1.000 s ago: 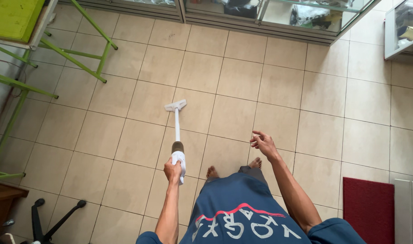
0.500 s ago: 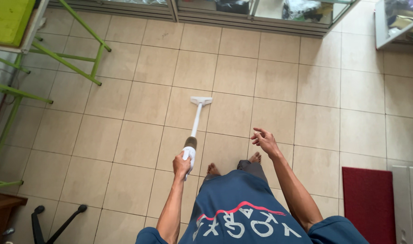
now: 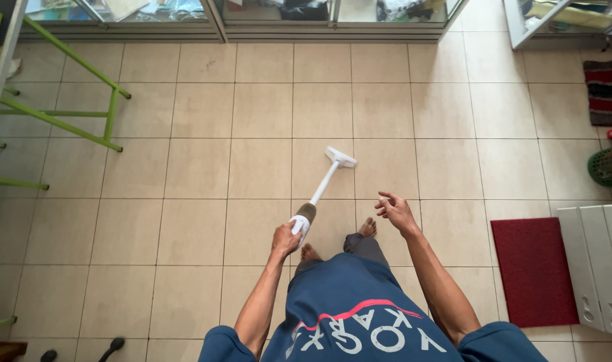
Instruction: The person vacuums the tiled floor around desks and display cabinets using a handheld vacuum cleaner.
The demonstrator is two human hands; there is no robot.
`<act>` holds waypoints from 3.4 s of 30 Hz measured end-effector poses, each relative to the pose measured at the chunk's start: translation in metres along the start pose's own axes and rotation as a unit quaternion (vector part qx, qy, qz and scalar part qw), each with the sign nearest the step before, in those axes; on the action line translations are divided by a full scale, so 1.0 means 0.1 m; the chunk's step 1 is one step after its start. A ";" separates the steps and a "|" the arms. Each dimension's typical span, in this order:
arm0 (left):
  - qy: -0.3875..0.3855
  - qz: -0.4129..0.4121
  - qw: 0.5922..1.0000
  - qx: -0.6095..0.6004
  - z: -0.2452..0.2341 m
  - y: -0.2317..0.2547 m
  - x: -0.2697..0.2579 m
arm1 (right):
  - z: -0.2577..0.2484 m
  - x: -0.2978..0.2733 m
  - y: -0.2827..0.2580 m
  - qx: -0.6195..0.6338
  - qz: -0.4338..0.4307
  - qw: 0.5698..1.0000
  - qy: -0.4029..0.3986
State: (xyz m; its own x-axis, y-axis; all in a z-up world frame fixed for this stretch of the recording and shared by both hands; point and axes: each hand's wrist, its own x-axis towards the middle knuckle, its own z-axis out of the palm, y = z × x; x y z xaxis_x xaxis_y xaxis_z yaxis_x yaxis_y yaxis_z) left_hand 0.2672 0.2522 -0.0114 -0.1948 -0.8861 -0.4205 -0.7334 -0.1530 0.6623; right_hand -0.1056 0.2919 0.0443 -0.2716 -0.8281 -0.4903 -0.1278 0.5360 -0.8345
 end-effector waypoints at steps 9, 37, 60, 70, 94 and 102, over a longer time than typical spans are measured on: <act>-0.044 0.020 0.999 0.023 0.09 0.09 0.02 | -0.05 -0.09 0.10 0.006 0.001 1.000 0.027; 0.182 -0.136 0.974 -0.018 -0.97 -0.92 -0.22 | 0.64 0.23 -0.30 -0.116 -0.076 0.990 -0.007; 0.188 -0.184 0.964 -0.044 -0.54 -0.82 -0.94 | 0.46 0.04 -0.22 -0.134 -0.071 0.986 -0.067; 0.144 -0.149 0.977 -0.047 -0.03 -0.53 -1.24 | -0.12 -0.40 0.13 -0.133 -0.059 0.988 -0.051; 0.063 -0.091 0.994 -0.009 0.75 -0.04 -1.52 | -0.72 -1.12 0.82 -0.106 -0.035 0.994 -0.018; 0.059 -0.092 0.994 -0.016 0.69 0.01 -1.50 | -0.75 -1.11 0.84 -0.179 -0.055 0.982 0.010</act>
State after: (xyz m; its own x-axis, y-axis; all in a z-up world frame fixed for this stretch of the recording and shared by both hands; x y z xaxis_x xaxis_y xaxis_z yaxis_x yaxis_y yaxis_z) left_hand 0.2511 0.4151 0.0096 0.0200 -0.8872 -0.4609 -0.7286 -0.3285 0.6009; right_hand -0.1575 0.4407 0.0474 -0.2558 -0.8827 -0.3942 -0.4834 0.4699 -0.7386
